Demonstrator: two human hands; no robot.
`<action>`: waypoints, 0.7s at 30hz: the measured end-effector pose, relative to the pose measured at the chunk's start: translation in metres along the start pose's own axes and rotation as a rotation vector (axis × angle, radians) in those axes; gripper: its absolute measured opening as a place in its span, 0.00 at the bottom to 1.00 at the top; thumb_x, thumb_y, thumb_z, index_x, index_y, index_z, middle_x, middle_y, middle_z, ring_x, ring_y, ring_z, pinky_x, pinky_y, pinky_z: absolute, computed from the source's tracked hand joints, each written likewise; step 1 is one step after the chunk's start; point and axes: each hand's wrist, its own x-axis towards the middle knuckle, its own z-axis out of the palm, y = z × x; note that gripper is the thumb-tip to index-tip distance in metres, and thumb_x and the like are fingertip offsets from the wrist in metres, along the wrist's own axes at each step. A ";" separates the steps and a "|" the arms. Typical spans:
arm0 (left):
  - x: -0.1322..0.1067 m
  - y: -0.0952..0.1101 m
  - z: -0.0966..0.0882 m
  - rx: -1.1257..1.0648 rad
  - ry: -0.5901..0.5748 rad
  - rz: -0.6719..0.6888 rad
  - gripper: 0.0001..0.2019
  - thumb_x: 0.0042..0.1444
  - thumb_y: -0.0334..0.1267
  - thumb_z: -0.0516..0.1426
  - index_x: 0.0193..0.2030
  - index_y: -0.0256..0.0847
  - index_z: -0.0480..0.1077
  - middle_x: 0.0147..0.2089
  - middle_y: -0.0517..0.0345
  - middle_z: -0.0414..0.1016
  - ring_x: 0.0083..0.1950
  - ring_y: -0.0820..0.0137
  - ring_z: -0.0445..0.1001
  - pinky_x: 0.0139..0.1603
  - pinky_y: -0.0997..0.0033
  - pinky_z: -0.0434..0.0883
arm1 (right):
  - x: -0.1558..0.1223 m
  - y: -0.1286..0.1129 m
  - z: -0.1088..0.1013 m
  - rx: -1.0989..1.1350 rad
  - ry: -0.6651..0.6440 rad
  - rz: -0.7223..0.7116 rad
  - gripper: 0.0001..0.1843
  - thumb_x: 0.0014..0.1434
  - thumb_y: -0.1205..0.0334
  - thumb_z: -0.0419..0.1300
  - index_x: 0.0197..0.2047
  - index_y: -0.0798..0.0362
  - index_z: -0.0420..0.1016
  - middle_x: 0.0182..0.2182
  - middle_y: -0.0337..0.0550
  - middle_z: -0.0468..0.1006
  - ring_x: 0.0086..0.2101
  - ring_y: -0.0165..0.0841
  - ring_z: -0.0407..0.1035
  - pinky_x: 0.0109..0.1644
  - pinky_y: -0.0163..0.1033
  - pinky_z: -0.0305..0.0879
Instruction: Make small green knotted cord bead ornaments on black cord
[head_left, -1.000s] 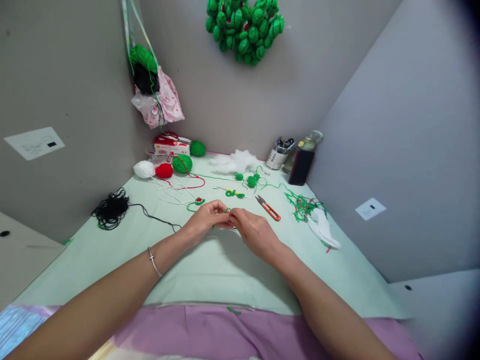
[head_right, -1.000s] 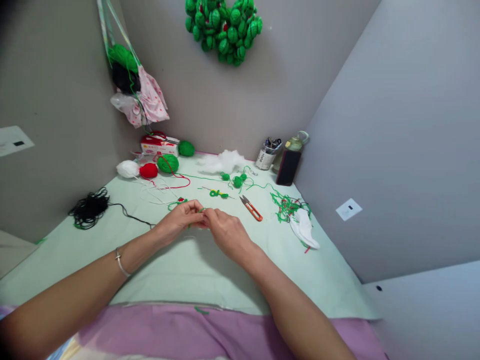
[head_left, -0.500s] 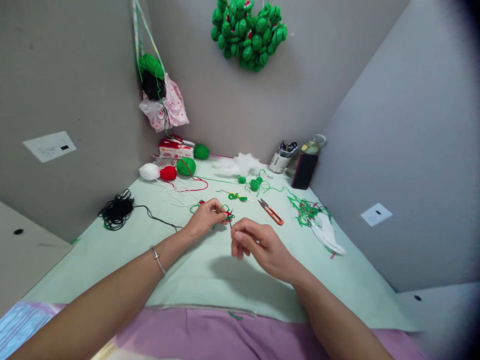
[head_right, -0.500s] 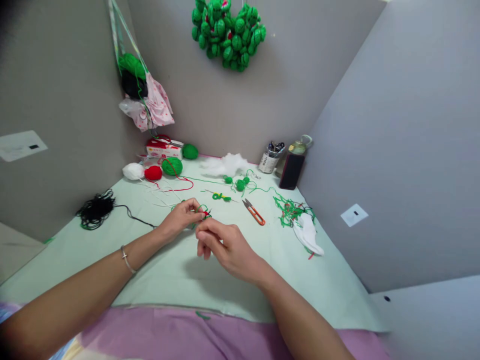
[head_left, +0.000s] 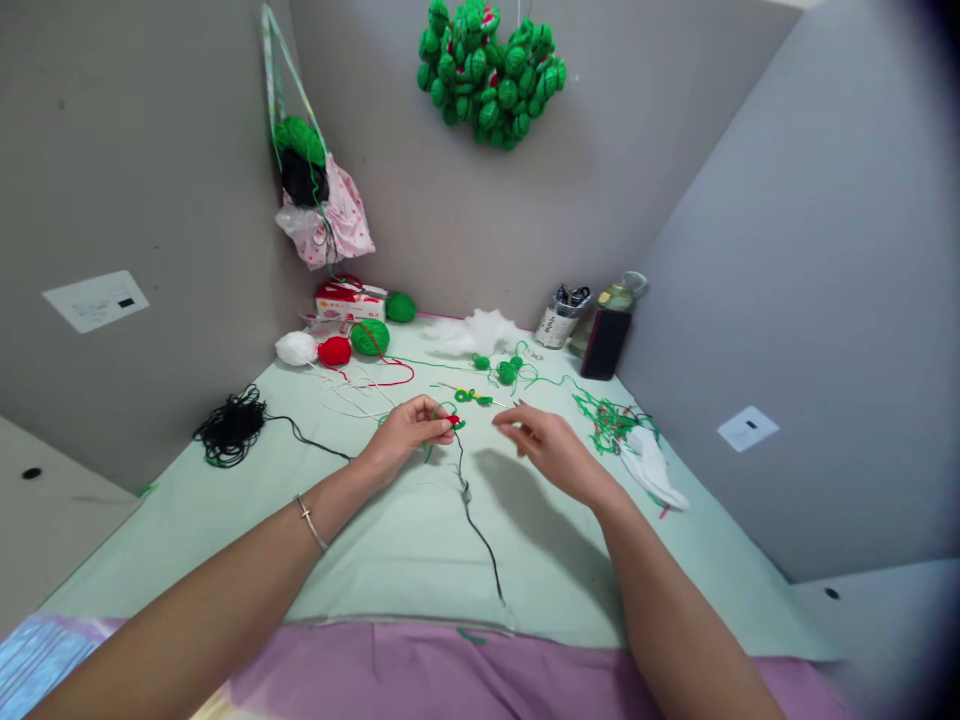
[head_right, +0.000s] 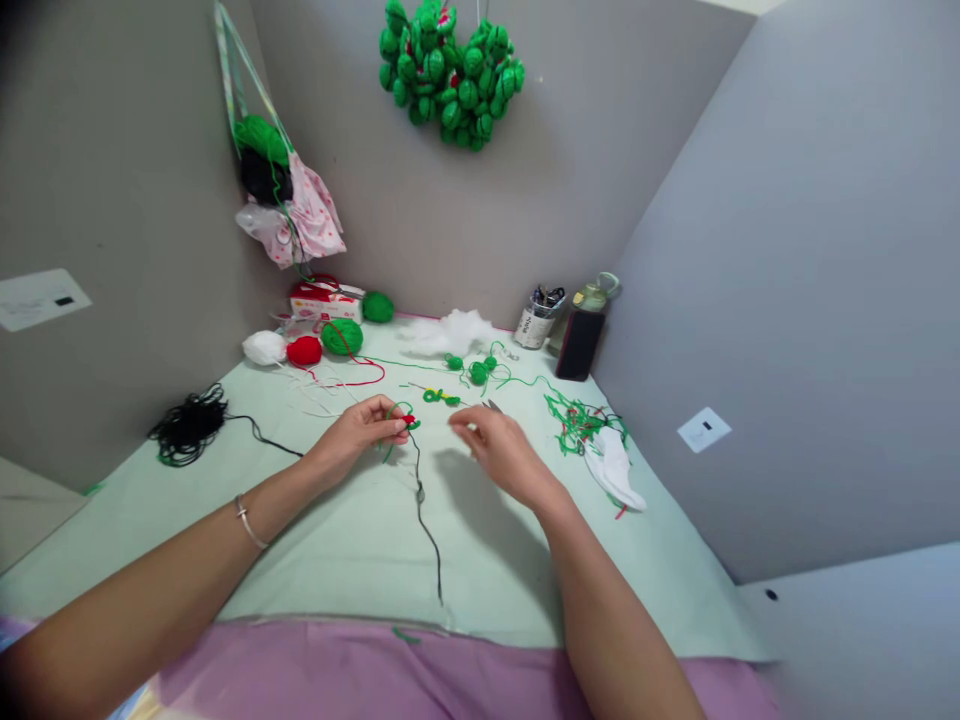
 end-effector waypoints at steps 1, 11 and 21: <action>0.000 0.000 0.000 -0.015 -0.003 -0.005 0.16 0.45 0.40 0.69 0.35 0.37 0.69 0.32 0.60 0.75 0.34 0.72 0.78 0.45 0.67 0.74 | 0.005 0.011 0.003 -0.195 0.098 0.085 0.14 0.69 0.61 0.49 0.50 0.52 0.73 0.46 0.50 0.76 0.39 0.36 0.71 0.40 0.40 0.62; 0.000 0.001 0.001 -0.081 -0.006 -0.042 0.18 0.42 0.40 0.71 0.34 0.36 0.69 0.32 0.59 0.77 0.35 0.69 0.80 0.45 0.66 0.74 | 0.025 0.064 0.015 -0.543 0.045 0.330 0.14 0.63 0.71 0.48 0.46 0.58 0.73 0.44 0.55 0.71 0.40 0.40 0.70 0.38 0.40 0.59; 0.000 0.002 -0.002 -0.128 0.008 -0.046 0.16 0.45 0.38 0.70 0.34 0.37 0.69 0.33 0.59 0.77 0.38 0.69 0.80 0.47 0.68 0.73 | 0.017 0.014 0.017 0.349 0.055 -0.074 0.15 0.64 0.54 0.54 0.49 0.55 0.71 0.30 0.37 0.68 0.28 0.28 0.60 0.33 0.34 0.58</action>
